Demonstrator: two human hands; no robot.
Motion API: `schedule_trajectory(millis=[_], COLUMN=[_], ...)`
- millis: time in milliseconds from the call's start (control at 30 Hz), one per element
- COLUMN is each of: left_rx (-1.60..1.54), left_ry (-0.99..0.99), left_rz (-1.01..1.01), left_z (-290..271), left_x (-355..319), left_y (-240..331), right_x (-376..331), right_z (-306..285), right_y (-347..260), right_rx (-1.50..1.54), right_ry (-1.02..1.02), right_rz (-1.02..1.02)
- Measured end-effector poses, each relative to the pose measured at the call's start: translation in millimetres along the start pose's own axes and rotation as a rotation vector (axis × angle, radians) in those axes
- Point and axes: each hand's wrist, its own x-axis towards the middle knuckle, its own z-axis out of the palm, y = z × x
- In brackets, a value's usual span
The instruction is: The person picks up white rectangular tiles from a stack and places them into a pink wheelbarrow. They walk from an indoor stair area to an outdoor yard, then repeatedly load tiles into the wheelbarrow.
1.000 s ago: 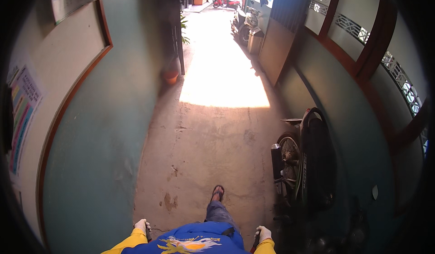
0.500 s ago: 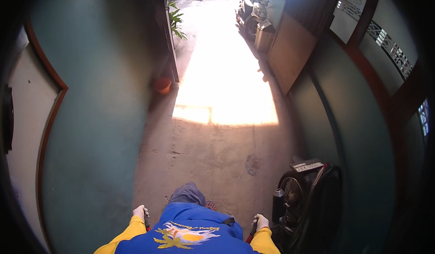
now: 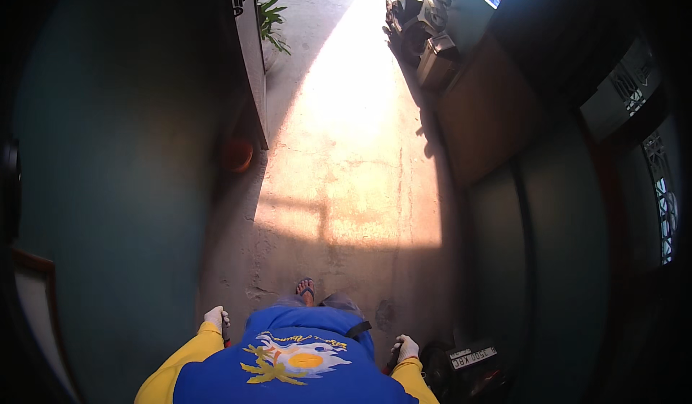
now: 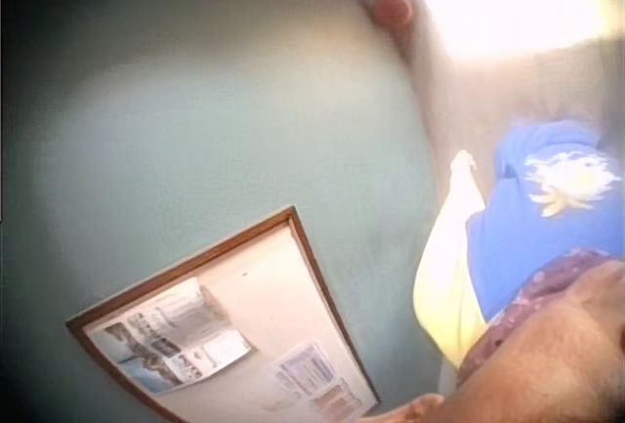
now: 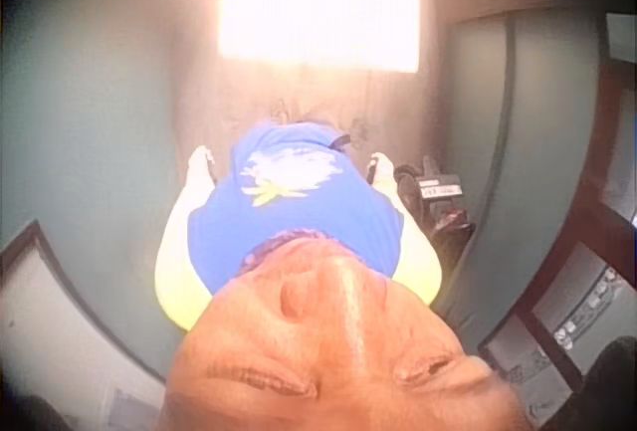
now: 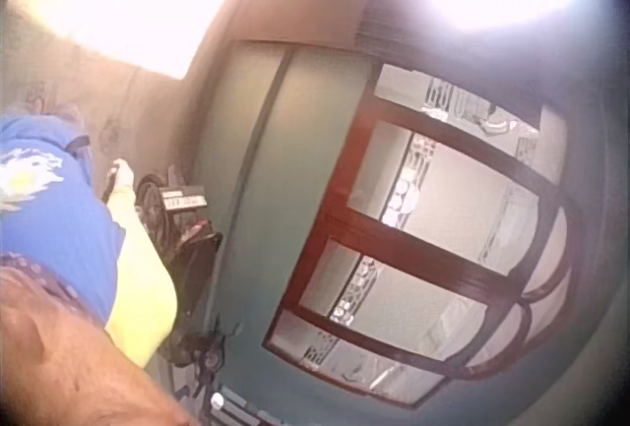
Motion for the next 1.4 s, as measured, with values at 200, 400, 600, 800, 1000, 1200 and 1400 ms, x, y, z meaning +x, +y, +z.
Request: schedule_trajectory(millis=[200, 400, 600, 800, 1000, 1200, 1400], left_rx=[-0.049, 0.010, -0.005, 0.002, 0.008, 0.017, -0.093], left_ry=[-0.051, 0.054, 0.051, 0.008, 0.022, 0.005, -0.016], left_rz=[0.015, 0.014, 0.027, 0.033, 0.013, -0.047, -0.004], left_z=[141.4, 293.9, 401.0, 578.5, 690.8, 809.4, 918.3], left_x=[23.6, 75.7, 81.8, 131.9, 171.7, 216.2, 253.7], left_y=[162.0, 295.8, 443.2, 600.1, 754.1, 910.0, 1077.7], right_x=[52.1, 125.3, 158.7, 209.0, 247.0, 240.4, 300.7], right_z=[130.0, 261.4, 367.4, 483.3, 627.0, 736.5, 907.3], right_y=[-168.7, -335.0, -491.1, -659.2, -815.1, -973.9, -1142.3], right_rx=[0.072, 0.029, -0.003, 0.033, -0.104, -0.098, 0.032], right_ry=[0.019, -0.059, -0.057, 0.025, 0.059, 0.090, -0.066], right_rz=[-0.056, 0.031, 0.054, -0.010, -0.041, -0.051, -0.033])
